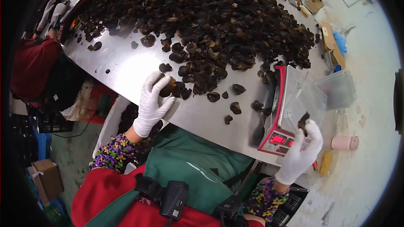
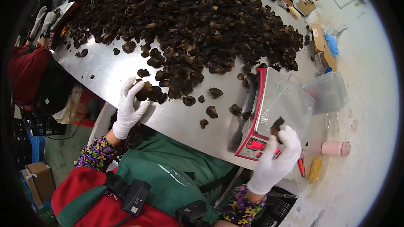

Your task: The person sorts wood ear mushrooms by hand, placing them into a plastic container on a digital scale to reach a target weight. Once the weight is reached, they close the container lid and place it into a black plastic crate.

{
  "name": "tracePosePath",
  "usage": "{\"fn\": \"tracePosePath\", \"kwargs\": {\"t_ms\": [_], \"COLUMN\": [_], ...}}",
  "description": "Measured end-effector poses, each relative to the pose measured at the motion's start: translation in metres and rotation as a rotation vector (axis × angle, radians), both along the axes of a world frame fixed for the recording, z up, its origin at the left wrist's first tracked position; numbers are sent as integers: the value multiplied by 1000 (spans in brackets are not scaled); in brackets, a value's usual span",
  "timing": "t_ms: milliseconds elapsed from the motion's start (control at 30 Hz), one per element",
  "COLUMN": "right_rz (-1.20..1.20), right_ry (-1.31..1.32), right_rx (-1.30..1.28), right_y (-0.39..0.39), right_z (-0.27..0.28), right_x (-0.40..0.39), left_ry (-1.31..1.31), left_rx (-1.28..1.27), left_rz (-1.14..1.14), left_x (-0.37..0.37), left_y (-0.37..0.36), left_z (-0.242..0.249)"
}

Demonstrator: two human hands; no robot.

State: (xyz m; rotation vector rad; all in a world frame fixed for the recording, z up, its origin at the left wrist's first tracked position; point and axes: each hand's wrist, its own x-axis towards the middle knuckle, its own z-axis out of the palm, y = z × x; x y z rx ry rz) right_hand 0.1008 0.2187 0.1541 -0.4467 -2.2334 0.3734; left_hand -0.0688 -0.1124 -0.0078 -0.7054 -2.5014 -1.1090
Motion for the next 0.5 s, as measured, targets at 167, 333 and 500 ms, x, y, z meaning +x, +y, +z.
{"fn": "tracePosePath", "kwargs": {"t_ms": [167, 333, 500], "right_rz": [-119, 77, 402], "right_ry": [-173, -112, -336], "right_rx": [129, 34, -79], "right_y": [48, -3, -55], "right_z": [-5, -25, -95], "right_x": [9, 17, -13], "left_ry": [8, -110, 17], "left_rx": [-112, -42, -82], "left_rz": [75, -134, -181], "left_x": [-17, -28, -29], "left_y": [9, 26, 45], "left_z": [3, 5, 16]}}
